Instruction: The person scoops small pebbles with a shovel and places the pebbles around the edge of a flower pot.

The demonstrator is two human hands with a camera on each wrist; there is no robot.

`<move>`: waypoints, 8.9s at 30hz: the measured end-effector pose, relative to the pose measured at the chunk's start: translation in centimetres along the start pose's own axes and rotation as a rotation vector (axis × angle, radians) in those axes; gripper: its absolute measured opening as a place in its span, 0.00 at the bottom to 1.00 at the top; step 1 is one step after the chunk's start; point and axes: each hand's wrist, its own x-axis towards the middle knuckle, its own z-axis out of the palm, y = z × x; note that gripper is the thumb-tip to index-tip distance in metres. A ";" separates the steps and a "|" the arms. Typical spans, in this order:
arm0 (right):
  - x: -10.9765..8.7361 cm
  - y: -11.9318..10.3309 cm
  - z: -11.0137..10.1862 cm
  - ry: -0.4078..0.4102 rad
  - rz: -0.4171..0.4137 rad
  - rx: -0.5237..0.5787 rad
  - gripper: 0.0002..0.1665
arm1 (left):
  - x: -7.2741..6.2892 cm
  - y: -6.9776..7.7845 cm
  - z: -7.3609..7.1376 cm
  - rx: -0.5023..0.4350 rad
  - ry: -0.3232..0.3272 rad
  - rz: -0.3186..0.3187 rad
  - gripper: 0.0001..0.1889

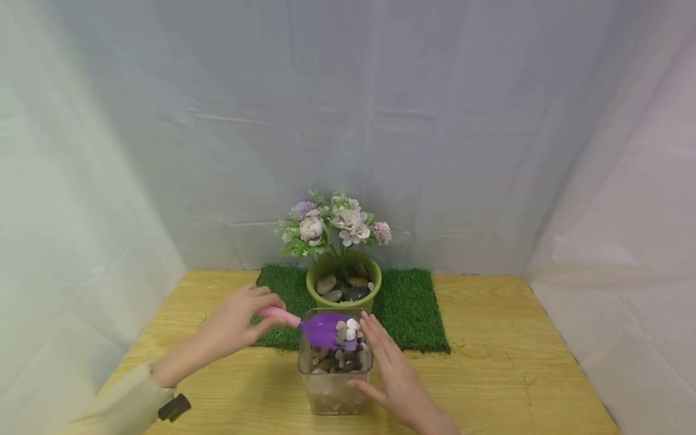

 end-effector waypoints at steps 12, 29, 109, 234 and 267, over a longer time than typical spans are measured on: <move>0.6 -0.3 -0.9 0.023 -0.173 -0.114 0.51 | -0.4 -0.9 -0.7 0.012 0.130 -0.097 0.09; 0.6 -0.4 -0.9 0.015 -0.178 -0.138 0.48 | 4.0 -1.2 0.2 0.163 0.156 -0.105 0.11; 0.3 -0.2 -0.3 0.026 -0.119 -0.047 0.51 | 5.8 7.3 -1.2 0.736 -0.180 0.284 0.18; 0.2 -0.1 -0.3 -0.030 0.050 0.028 0.61 | -1.5 0.8 0.5 -0.165 0.031 -0.176 0.05; 0.1 0.2 -0.3 -0.056 0.060 0.054 0.59 | 5.6 -3.6 0.7 0.297 0.103 -0.238 0.06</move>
